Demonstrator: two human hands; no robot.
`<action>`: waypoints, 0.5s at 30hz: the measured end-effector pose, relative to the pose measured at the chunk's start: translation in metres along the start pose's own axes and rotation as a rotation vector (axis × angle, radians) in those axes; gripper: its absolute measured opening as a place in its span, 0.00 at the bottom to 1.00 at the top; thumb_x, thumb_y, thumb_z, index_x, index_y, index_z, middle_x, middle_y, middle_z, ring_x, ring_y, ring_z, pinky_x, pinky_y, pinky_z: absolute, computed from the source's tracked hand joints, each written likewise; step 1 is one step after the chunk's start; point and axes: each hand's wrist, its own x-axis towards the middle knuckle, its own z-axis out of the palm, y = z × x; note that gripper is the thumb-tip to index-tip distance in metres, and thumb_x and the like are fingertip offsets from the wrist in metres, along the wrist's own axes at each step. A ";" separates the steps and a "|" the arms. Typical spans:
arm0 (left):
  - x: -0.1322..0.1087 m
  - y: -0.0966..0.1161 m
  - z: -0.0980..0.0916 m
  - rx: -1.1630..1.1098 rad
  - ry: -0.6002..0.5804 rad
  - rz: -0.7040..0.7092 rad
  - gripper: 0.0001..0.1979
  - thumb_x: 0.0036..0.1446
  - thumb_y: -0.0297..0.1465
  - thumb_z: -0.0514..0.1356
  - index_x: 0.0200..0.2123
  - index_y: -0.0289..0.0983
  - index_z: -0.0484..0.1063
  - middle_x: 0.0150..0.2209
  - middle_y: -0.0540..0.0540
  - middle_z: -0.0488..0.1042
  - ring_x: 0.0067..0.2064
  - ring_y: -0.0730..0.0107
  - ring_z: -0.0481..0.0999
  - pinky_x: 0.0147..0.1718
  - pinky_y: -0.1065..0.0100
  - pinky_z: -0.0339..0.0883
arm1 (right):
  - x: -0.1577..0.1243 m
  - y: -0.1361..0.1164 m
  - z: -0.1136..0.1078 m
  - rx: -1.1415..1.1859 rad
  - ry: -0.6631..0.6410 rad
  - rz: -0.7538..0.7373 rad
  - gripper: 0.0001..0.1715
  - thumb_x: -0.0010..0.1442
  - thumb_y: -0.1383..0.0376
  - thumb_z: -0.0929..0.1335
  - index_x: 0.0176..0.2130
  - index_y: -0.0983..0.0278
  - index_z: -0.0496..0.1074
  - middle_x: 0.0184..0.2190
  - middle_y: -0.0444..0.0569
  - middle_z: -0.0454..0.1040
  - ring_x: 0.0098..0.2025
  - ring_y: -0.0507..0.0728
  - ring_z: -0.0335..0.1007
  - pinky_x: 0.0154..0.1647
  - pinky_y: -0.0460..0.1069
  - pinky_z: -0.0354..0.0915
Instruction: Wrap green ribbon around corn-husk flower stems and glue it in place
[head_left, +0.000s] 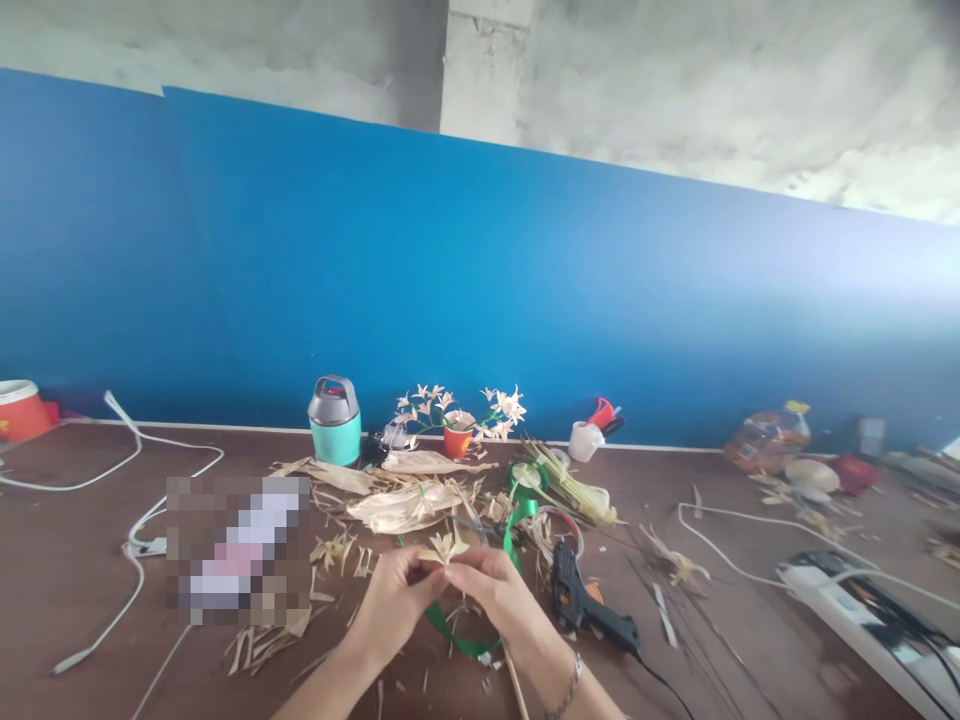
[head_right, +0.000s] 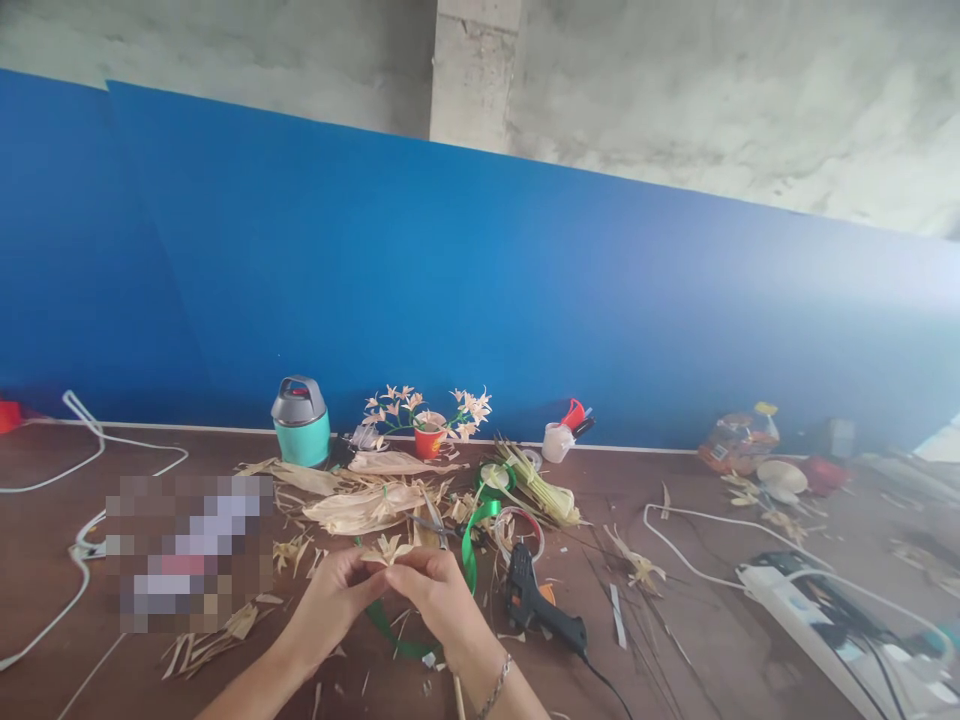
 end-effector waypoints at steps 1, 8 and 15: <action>0.000 0.000 0.000 0.039 -0.001 0.024 0.12 0.45 0.38 0.62 0.22 0.34 0.74 0.22 0.49 0.74 0.27 0.67 0.70 0.27 0.71 0.61 | 0.000 -0.001 0.001 -0.007 -0.017 0.011 0.12 0.44 0.60 0.70 0.21 0.68 0.73 0.14 0.40 0.60 0.19 0.46 0.48 0.19 0.44 0.46; 0.003 0.003 -0.004 0.173 0.044 0.053 0.07 0.44 0.32 0.61 0.21 0.35 0.75 0.23 0.48 0.76 0.29 0.63 0.73 0.28 0.70 0.63 | 0.007 -0.009 0.008 0.041 0.011 0.022 0.11 0.39 0.62 0.70 0.15 0.68 0.71 0.14 0.41 0.63 0.20 0.48 0.53 0.22 0.45 0.50; 0.007 0.008 -0.009 -0.044 0.031 -0.082 0.06 0.42 0.32 0.62 0.22 0.34 0.76 0.21 0.48 0.75 0.26 0.66 0.71 0.27 0.70 0.60 | 0.021 -0.016 0.005 -0.063 0.019 -0.120 0.09 0.38 0.63 0.71 0.15 0.67 0.71 0.16 0.42 0.63 0.23 0.49 0.56 0.22 0.45 0.52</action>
